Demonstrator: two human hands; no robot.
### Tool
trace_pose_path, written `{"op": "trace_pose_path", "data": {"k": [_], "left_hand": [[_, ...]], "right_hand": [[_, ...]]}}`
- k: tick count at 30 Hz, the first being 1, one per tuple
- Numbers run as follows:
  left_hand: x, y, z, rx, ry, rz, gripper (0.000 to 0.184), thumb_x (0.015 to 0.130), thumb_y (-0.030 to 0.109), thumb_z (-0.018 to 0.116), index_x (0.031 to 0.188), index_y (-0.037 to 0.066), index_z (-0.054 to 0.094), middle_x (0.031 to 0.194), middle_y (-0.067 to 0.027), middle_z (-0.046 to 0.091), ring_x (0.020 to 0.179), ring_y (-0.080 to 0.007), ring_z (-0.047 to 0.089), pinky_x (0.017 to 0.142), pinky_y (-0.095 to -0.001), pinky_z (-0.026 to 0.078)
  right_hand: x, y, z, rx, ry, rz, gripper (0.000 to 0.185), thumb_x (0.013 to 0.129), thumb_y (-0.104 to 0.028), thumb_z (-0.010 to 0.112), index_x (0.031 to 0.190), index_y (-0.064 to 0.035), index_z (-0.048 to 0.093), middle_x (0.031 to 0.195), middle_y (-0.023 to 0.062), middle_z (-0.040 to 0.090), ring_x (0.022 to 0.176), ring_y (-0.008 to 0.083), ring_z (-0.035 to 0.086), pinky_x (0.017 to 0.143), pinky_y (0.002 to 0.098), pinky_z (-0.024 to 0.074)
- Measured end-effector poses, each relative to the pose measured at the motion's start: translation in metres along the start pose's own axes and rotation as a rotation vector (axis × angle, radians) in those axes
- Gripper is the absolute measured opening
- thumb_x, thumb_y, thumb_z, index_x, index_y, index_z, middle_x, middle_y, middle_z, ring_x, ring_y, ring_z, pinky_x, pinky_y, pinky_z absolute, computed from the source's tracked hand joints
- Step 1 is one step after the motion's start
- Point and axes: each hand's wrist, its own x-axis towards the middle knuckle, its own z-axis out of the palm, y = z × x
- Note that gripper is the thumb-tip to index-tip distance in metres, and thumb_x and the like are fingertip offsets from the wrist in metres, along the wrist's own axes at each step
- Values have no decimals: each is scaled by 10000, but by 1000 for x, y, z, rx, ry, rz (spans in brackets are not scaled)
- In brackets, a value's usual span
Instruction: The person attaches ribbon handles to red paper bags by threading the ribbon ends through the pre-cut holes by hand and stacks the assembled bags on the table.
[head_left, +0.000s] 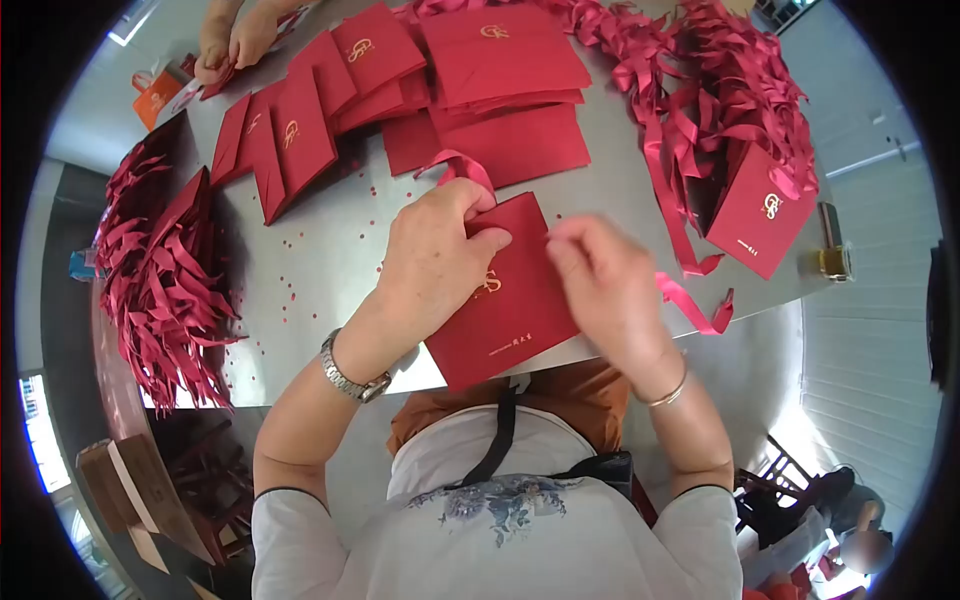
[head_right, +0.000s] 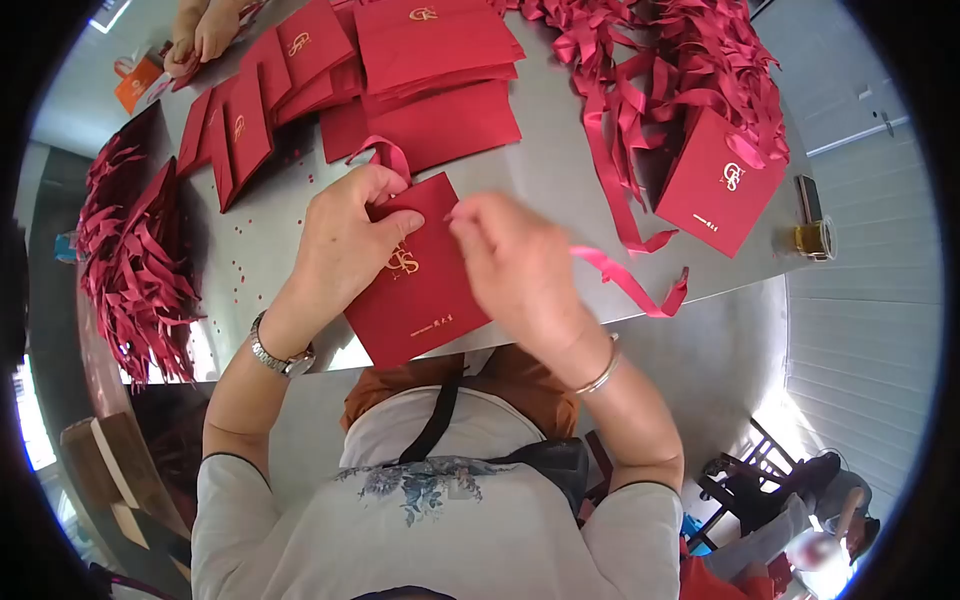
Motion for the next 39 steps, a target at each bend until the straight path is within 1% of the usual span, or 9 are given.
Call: {"op": "trace_pose_path", "data": {"k": [8, 12, 14, 24, 30, 32, 33, 35, 39], "left_hand": [[-6, -13, -13, -259, -209, -153, 264, 763, 54, 689, 994, -64, 640, 874, -158, 693, 801, -222, 670, 739, -321, 520], [-7, -23, -12, -325, -211, -114, 237, 771, 46, 675, 979, -67, 653, 851, -156, 697, 783, -218, 667, 731, -320, 517], [-6, -18, -17, -361, -302, -190, 200, 788, 28, 636, 960, -70, 661, 832, -159, 695, 760, -214, 662, 715, -321, 513], [-10, -33, -9, -455, -267, -140, 203, 805, 9, 584, 974, -61, 670, 819, -170, 688, 740, -214, 654, 703, -318, 505], [-14, -34, -3, -394, -198, -70, 198, 816, 10, 568, 976, -58, 661, 865, -211, 690, 797, -317, 677, 738, -367, 522], [-15, -36, 2, -287, -117, 52, 181, 815, 11, 563, 959, -56, 651, 895, -229, 682, 845, -380, 662, 759, -412, 523], [-15, -36, 2, -290, -117, 49, 181, 815, 11, 563, 959, -56, 651, 895, -229, 682, 845, -380, 662, 759, -412, 523], [-15, -35, 1, -304, -127, 46, 162, 813, 12, 561, 935, -54, 643, 898, -232, 676, 859, -396, 652, 763, -436, 519], [-18, -36, 1, -289, -100, 87, 150, 808, 5, 553, 920, -56, 632, 893, -233, 673, 855, -398, 649, 752, -442, 517]], "right_hand": [[-15, 5, 41, -110, 110, -91, 78, 819, -55, 682, 871, -36, 627, 760, 113, 658, 680, 304, 651, 604, 386, 526], [-15, 7, 45, -134, 102, -124, 88, 813, -59, 691, 871, -42, 627, 766, 106, 659, 683, 293, 651, 599, 378, 525], [-15, 8, 47, -162, 114, -202, 94, 805, -59, 699, 863, -49, 626, 766, 98, 657, 678, 284, 646, 589, 374, 521], [-7, 2, 48, -232, 35, -234, 107, 789, -62, 705, 858, -55, 624, 734, 93, 643, 651, 280, 635, 570, 377, 508], [1, -6, 48, -256, -43, -161, 93, 807, -81, 678, 815, -46, 592, 698, 112, 623, 631, 277, 631, 547, 381, 502], [3, -13, 47, -541, -154, -285, 126, 837, -93, 632, 769, -36, 543, 661, 126, 603, 618, 275, 628, 538, 379, 502], [5, -16, 47, -542, -158, -284, 126, 837, -93, 632, 769, -36, 543, 661, 126, 603, 618, 275, 628, 538, 379, 502], [8, -21, 46, -609, -311, -234, 102, 856, -80, 642, 917, -27, 580, 783, 142, 662, 706, 323, 652, 618, 404, 517], [20, -23, 48, -381, -226, -126, 156, 856, -118, 623, 866, -37, 490, 649, 137, 595, 595, 308, 630, 538, 402, 505]]}}
